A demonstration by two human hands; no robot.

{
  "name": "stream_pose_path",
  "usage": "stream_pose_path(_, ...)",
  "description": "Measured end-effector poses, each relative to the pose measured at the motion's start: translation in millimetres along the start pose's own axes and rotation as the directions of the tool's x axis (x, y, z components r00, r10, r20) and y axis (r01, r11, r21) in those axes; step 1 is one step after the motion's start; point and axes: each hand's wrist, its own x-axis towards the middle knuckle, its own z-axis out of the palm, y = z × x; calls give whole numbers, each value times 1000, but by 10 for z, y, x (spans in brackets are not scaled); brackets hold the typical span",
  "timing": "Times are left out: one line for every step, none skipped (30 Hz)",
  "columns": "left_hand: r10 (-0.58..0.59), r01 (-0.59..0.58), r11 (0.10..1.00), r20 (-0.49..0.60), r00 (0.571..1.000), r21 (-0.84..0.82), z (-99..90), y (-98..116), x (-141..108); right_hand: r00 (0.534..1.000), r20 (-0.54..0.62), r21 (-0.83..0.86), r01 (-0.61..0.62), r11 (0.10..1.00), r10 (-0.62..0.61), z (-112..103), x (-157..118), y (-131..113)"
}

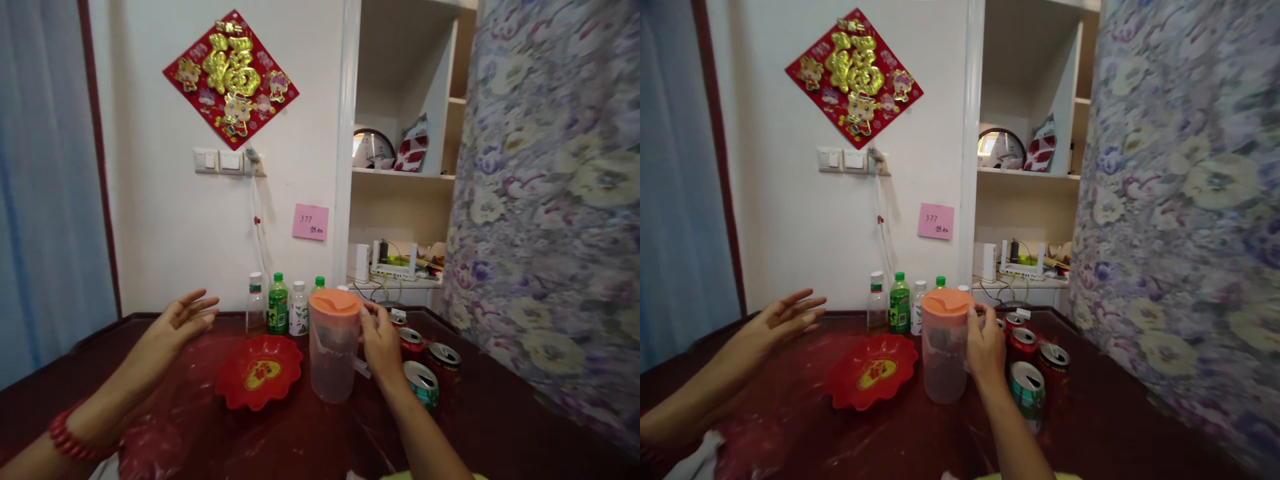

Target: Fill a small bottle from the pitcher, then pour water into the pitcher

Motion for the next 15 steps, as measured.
stream_pose_path(-6,6,1000,-3,1000,20,-49,-16,-14,1000,-12,18,-14,1000,14,9,-7,15)
stream_pose_path(-11,11,999,-1,1000,39,-95,-33,-31,999,-23,39,-25,999,25,18,-13,30)
stream_pose_path(-10,10,998,6,1000,55,-135,-51,-53,999,-34,62,-33,998,35,26,-18,44)
stream_pose_path(-9,9,998,11,1000,69,-169,-71,-78,998,-44,84,-41,996,45,32,-21,57)
stream_pose_path(-5,3,997,18,1000,82,-195,-90,-105,997,-53,104,-49,993,55,36,-23,68)
stream_pose_path(-1,-2,995,28,1000,97,-216,-110,-133,996,-61,121,-59,991,66,37,-23,79)
stream_pose_path(3,-7,994,38,999,113,-231,-128,-160,995,-67,138,-69,988,78,36,-21,89)
stream_pose_path(5,-12,992,51,999,129,-245,-145,-184,993,-71,152,-80,985,91,31,-18,99)
stream_pose_path(5,-15,989,66,998,146,-260,-160,-202,992,-73,165,-91,982,104,24,-15,108)
stream_pose_path(3,-17,986,84,997,165,-279,-173,-216,990,-73,175,-102,979,117,15,-13,119)
stream_pose_path(1,-20,983,103,995,185,-305,-183,-225,989,-72,183,-112,977,127,5,-11,130)
stream_pose_path(-1,-24,978,121,993,205,-341,-189,-229,988,-70,188,-121,975,136,-5,-12,141)
stream_pose_path(-3,-29,974,139,990,226,-387,-189,-231,987,-68,192,-128,973,143,-14,-15,152)
stream_pose_path(-7,-32,969,153,988,246,-441,-185,-231,987,-66,194,-134,972,149,-22,-21,163)
stream_pose_path(-16,-28,964,162,987,264,-501,-175,-232,986,-64,193,-141,971,156,-28,-30,173)
